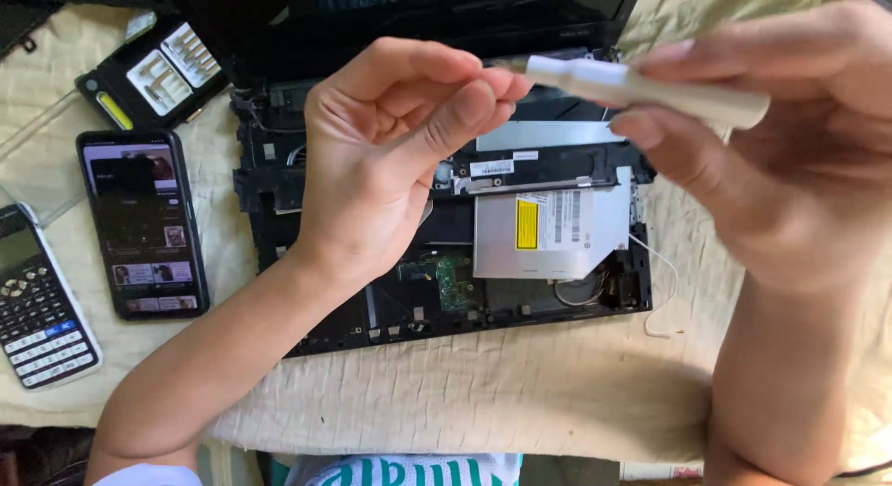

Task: Disassembling the internal components of a laptop, specifically focusing on the upper chassis area and optical drive.

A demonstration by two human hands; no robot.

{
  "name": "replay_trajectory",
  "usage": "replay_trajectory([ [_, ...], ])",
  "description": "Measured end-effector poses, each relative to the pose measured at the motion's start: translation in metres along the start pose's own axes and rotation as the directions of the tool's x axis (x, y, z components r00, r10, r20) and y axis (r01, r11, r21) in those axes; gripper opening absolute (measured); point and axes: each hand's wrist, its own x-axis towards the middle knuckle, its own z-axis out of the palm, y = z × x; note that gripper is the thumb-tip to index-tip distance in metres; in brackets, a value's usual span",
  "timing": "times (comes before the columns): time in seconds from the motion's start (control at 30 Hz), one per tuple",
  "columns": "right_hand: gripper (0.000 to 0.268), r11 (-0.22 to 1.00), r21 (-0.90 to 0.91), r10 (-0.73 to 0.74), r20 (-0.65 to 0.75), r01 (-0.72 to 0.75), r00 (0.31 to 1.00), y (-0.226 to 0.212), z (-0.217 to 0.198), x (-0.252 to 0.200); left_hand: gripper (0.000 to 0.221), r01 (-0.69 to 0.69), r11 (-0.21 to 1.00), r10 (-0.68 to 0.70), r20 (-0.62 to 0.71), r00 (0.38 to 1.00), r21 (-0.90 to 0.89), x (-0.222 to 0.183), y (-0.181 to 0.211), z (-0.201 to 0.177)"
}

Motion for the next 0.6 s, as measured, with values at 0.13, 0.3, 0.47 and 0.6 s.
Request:
replay_trajectory([
  [0.13,0.031,1.0,-0.022,0.02,-0.091,-0.022,0.996,-0.02,0.02,0.012,0.016,0.038,0.998,-0.038,0.006,0.999,-0.046,0.003,-0.002,-0.007],
  [0.3,0.027,0.996,-0.084,-0.046,-0.057,0.041,0.997,-0.013,0.024,0.015,0.018,0.0,1.0,0.0,-0.038,0.999,-0.01,0.004,-0.002,-0.011],
  [0.47,0.022,0.989,-0.138,-0.056,-0.019,0.053,0.998,-0.02,0.025,0.017,0.018,-0.036,0.995,0.045,-0.088,0.995,0.094,0.006,-0.001,-0.008],
  [0.6,0.022,0.982,-0.164,-0.1,-0.039,0.092,0.994,-0.02,0.026,0.019,0.019,-0.057,0.998,0.055,-0.075,0.996,-0.026,0.006,-0.001,-0.011],
])
